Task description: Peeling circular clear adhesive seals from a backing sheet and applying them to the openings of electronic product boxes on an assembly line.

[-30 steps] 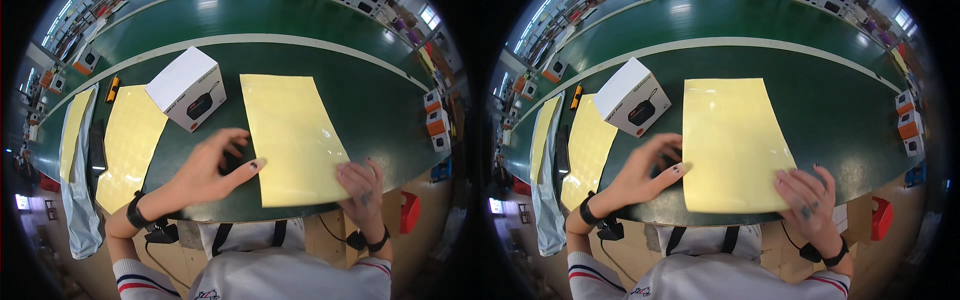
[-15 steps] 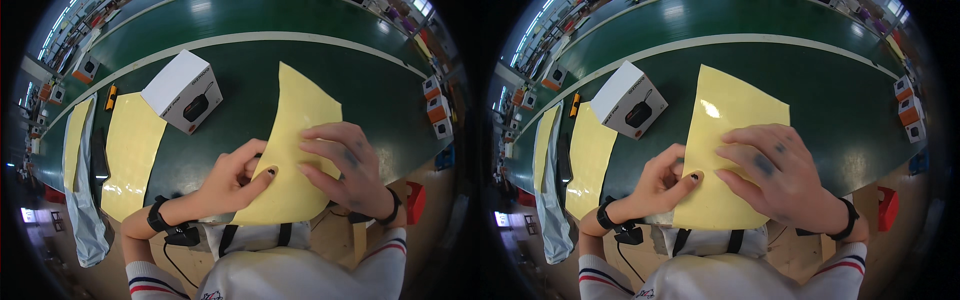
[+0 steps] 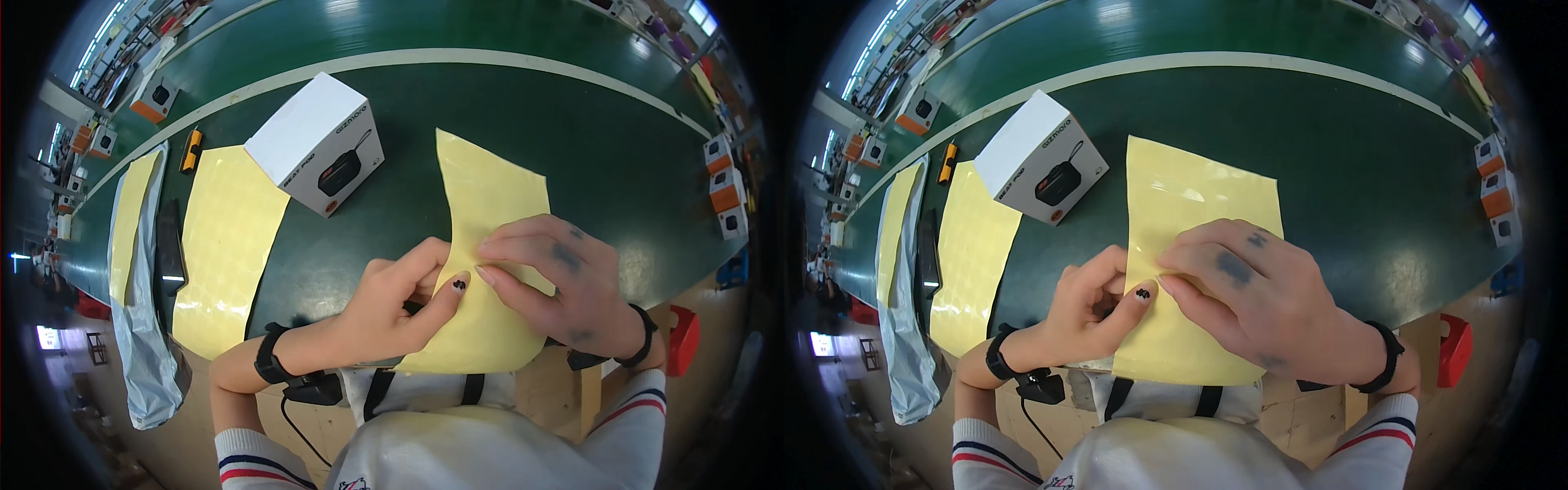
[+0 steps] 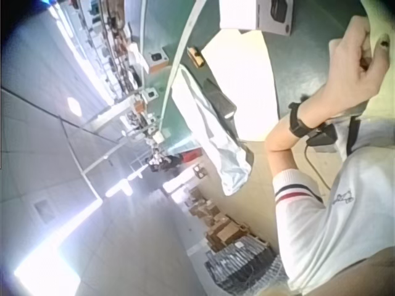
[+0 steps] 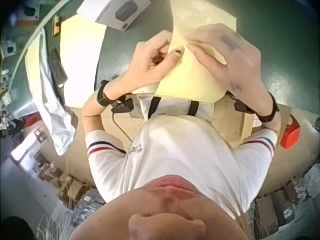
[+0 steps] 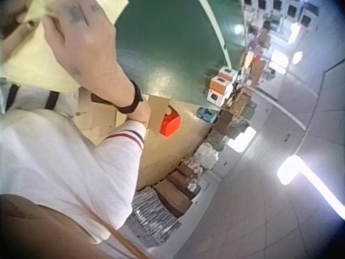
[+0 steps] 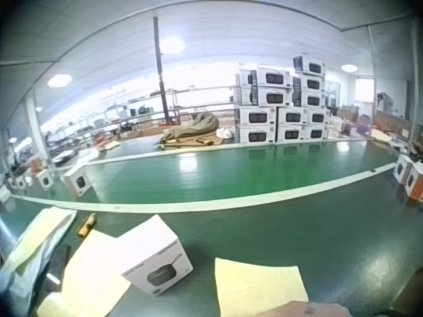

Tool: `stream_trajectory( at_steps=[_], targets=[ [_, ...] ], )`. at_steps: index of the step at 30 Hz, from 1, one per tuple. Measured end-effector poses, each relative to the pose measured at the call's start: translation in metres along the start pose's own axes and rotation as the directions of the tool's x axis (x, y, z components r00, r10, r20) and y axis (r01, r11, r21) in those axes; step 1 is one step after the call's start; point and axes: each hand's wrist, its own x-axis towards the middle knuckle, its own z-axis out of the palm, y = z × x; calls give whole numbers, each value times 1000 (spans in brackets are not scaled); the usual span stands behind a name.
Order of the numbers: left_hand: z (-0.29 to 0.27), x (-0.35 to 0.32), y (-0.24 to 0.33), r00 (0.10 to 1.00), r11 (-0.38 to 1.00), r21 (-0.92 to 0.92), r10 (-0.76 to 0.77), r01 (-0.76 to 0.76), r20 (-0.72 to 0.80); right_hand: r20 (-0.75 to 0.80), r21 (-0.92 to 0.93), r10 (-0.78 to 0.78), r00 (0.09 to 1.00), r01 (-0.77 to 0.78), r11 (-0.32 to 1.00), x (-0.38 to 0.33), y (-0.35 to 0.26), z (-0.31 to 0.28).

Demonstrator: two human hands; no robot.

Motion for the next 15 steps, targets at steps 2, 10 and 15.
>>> stream_trajectory(
  at_steps=[2,10,15],
  targets=[
    [-1,0,1,1000,996,83,27,-27,1,16,-20,-18,1000,18,1000,4,-1,-1],
    [-10,2,4,987,948,280,163,-153,-11,103,-5,-50,993,50,999,16,-4,-4],
    [-9,2,0,974,924,317,227,-212,-13,158,3,-85,984,85,996,18,-2,-8]
  ],
)
